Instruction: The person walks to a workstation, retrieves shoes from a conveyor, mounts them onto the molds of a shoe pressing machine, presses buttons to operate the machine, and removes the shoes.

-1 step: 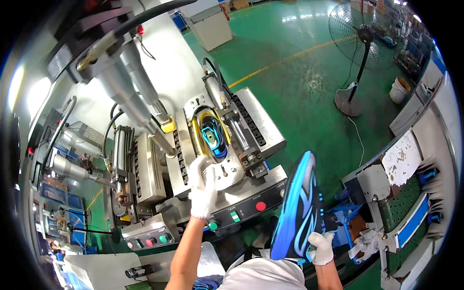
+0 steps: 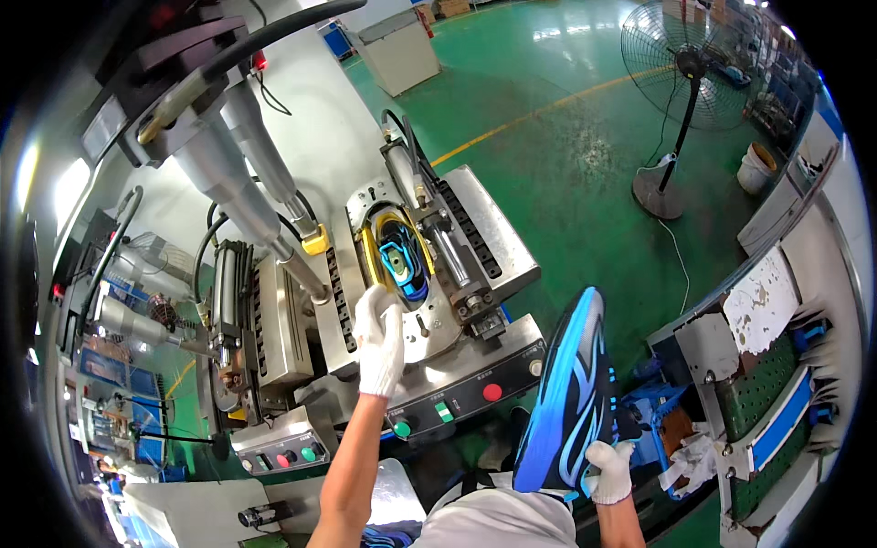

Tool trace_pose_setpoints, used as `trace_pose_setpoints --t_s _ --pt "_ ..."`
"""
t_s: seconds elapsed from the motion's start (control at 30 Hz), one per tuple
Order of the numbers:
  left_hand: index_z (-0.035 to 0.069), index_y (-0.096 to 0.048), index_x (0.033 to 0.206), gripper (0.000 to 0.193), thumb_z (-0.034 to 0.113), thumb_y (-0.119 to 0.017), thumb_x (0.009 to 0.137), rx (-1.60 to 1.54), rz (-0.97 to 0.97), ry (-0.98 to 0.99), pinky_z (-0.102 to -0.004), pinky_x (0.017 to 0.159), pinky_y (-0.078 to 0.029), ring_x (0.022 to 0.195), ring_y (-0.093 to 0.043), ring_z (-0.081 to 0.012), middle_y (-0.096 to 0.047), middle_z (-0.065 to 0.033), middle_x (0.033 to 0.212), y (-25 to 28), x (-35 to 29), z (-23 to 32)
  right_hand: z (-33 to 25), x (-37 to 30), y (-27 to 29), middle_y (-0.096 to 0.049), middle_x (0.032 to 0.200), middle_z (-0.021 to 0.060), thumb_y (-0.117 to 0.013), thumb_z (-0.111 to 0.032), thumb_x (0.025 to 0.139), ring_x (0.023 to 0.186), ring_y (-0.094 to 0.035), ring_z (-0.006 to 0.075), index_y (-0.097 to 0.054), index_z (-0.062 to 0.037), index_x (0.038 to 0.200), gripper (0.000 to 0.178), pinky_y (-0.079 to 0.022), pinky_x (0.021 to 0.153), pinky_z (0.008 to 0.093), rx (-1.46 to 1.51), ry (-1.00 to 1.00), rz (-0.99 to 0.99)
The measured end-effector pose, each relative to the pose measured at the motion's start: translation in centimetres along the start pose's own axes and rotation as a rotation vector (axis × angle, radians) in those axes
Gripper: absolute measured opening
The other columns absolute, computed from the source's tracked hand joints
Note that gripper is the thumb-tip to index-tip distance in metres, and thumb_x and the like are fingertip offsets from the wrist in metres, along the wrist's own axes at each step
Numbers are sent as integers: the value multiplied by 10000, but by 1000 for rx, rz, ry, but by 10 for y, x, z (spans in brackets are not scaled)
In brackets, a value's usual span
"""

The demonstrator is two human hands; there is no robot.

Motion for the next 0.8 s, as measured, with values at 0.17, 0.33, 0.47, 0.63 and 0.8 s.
trace_pose_setpoints --t_s 0.17,0.33,0.47,0.63,0.8 --pt "-81 -415 1432 687 321 -623 916 126 57 459 -422 1083 -424 1289 -547 -389 -536 -307 1391 -50 96 -92 -15 -9 -3 -534 769 45 -723 -100 738 488 -492 153 -469 4 1029 401 -385 371 293 -60 3 140" --pt "-85 -344 1440 807 297 -686 817 289 150 356 -446 1111 -391 1302 -497 -458 -501 -342 1381 -91 127 -173 -5 -23 -20 -564 905 61 -726 -80 711 751 -638 207 -343 27 1232 656 -599 723 364 20 189 211" --pt "-54 -464 1346 702 323 -722 814 120 -75 368 -449 1046 -457 1209 -585 -444 -605 -309 1279 -95 135 -159 20 -27 24 -543 943 70 -763 -126 672 704 -570 161 -239 111 1381 913 -554 627 310 -58 -10 339" --pt "39 -623 1160 267 159 -704 935 -644 -7 629 -328 690 -549 808 -645 -161 -680 -62 992 -24 108 -190 23 -30 -12 -517 782 38 -752 -154 688 572 -488 144 -398 16 1031 521 -444 520 297 -188 -54 184" --pt "92 -596 1112 182 185 -669 973 -886 43 554 -269 586 -490 724 -580 -82 -605 11 915 25 -20 -85 15 -54 -39 -519 714 -49 -661 -89 759 630 -518 86 -536 -121 770 129 -441 623 265 -248 62 191"
Point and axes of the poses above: each hand's wrist, its own x-axis towards the middle knuckle, its own y-axis out of the back of the hand, z = x × y, the point moved 5 cm from there along x, towards the middle knuckle
